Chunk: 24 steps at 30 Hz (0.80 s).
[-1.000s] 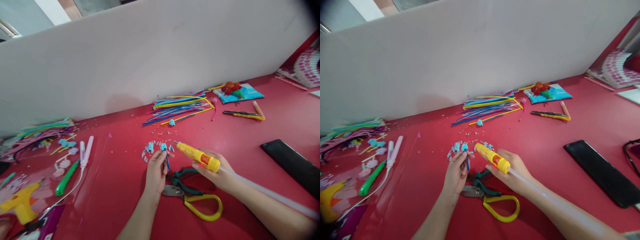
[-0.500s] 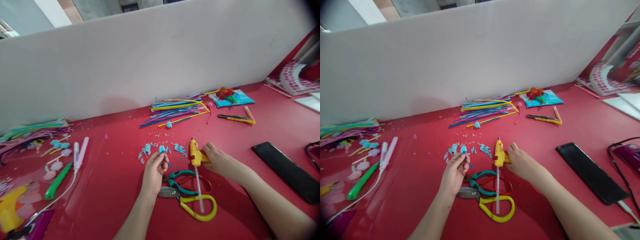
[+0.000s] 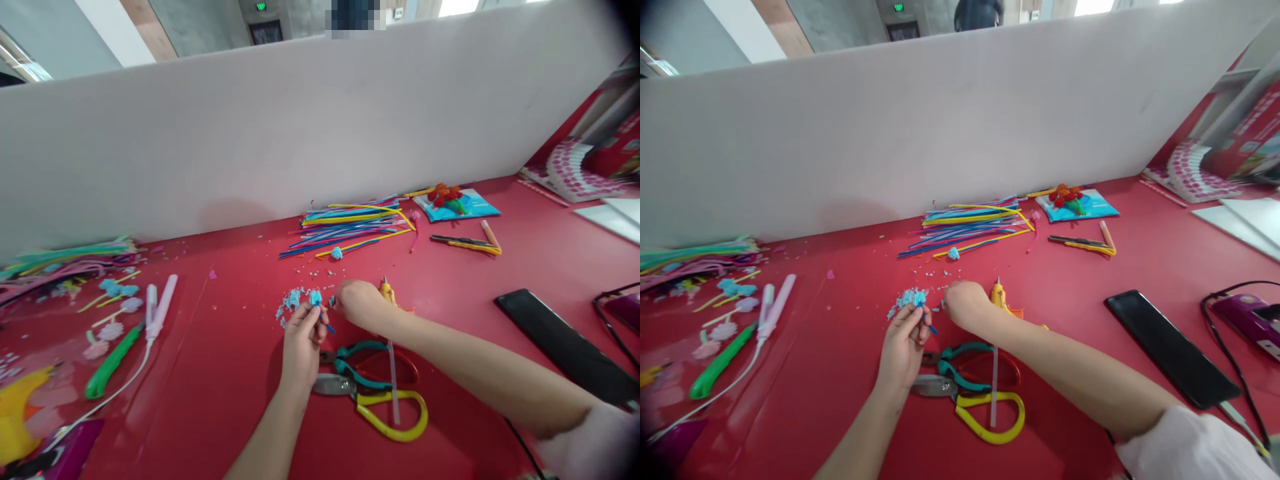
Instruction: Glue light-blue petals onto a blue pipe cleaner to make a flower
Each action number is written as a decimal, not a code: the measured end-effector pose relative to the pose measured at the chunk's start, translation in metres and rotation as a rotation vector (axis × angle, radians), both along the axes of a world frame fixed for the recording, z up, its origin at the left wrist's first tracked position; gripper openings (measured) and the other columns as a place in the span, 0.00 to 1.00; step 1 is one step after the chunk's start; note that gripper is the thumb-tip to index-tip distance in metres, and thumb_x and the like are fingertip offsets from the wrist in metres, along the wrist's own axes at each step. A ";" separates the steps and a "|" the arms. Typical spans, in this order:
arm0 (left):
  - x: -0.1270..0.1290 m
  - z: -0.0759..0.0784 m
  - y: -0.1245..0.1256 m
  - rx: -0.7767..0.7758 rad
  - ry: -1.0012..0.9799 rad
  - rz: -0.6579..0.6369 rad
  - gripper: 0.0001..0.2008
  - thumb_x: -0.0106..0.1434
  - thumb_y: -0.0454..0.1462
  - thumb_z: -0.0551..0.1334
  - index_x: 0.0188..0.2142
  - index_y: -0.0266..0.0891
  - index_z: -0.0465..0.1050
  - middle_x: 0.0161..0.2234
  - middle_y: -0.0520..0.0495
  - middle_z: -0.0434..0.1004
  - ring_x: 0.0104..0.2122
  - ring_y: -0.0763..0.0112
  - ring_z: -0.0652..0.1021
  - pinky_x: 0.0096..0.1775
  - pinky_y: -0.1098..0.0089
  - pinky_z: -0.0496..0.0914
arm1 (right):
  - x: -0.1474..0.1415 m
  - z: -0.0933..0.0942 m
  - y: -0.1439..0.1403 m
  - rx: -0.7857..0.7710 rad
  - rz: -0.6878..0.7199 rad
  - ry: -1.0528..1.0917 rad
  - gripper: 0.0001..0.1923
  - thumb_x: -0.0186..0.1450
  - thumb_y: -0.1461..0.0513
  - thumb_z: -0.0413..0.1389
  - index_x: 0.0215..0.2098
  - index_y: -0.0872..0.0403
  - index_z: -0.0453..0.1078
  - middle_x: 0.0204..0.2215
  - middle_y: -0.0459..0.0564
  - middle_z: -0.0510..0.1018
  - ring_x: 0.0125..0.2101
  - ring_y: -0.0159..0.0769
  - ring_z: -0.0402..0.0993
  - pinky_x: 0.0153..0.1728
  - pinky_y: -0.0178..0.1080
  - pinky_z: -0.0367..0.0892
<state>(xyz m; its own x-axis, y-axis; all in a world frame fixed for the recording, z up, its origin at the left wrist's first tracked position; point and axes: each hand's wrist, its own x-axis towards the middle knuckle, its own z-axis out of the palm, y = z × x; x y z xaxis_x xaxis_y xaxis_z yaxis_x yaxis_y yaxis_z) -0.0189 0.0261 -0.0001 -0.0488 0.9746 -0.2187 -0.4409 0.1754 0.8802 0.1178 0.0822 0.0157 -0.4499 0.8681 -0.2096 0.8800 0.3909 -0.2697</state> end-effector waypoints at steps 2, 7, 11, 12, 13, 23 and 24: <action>0.000 0.000 0.000 0.007 0.000 -0.005 0.06 0.58 0.36 0.61 0.28 0.35 0.69 0.23 0.54 0.69 0.17 0.85 0.64 0.19 0.81 0.54 | -0.010 -0.008 0.004 -0.012 -0.030 0.029 0.16 0.65 0.58 0.52 0.49 0.57 0.64 0.47 0.54 0.69 0.43 0.38 0.70 0.42 0.45 0.68; 0.000 0.000 0.000 0.005 -0.024 -0.002 0.06 0.58 0.36 0.61 0.28 0.35 0.68 0.23 0.54 0.70 0.17 0.85 0.64 0.19 0.82 0.56 | -0.012 -0.014 0.005 -0.074 -0.086 0.221 0.16 0.65 0.58 0.52 0.49 0.57 0.64 0.47 0.54 0.69 0.43 0.38 0.70 0.42 0.45 0.68; 0.001 0.001 -0.001 -0.023 -0.052 -0.001 0.05 0.57 0.36 0.63 0.28 0.35 0.69 0.25 0.53 0.72 0.17 0.86 0.65 0.19 0.82 0.56 | 0.008 -0.006 0.004 -0.145 -0.148 0.500 0.15 0.65 0.58 0.52 0.48 0.56 0.65 0.45 0.52 0.71 0.41 0.37 0.71 0.40 0.44 0.69; 0.001 0.001 -0.001 -0.035 -0.064 -0.008 0.05 0.57 0.36 0.63 0.28 0.35 0.69 0.26 0.53 0.73 0.17 0.86 0.66 0.18 0.82 0.56 | 0.013 -0.003 0.002 -0.165 -0.164 0.586 0.14 0.65 0.58 0.51 0.46 0.57 0.66 0.43 0.51 0.72 0.39 0.36 0.71 0.39 0.43 0.69; 0.002 0.001 -0.002 -0.047 -0.079 -0.018 0.06 0.56 0.36 0.63 0.29 0.36 0.69 0.26 0.53 0.73 0.16 0.86 0.66 0.18 0.82 0.56 | 0.017 0.000 -0.001 -0.182 -0.181 0.673 0.13 0.66 0.58 0.50 0.43 0.58 0.67 0.39 0.50 0.74 0.38 0.35 0.72 0.39 0.40 0.69; 0.011 0.000 -0.010 -0.114 -0.161 -0.057 0.08 0.53 0.37 0.66 0.27 0.36 0.69 0.19 0.57 0.68 0.13 0.87 0.62 0.16 0.83 0.55 | 0.009 0.000 -0.036 -0.325 -0.270 1.262 0.08 0.60 0.58 0.53 0.28 0.55 0.64 0.26 0.45 0.72 0.30 0.30 0.70 0.36 0.35 0.65; 0.011 0.000 -0.009 -0.115 -0.156 -0.057 0.07 0.53 0.37 0.66 0.26 0.36 0.69 0.18 0.58 0.67 0.13 0.87 0.62 0.16 0.83 0.55 | 0.008 0.000 -0.036 -0.332 -0.268 1.282 0.08 0.60 0.58 0.54 0.28 0.55 0.64 0.26 0.45 0.72 0.29 0.30 0.69 0.35 0.35 0.65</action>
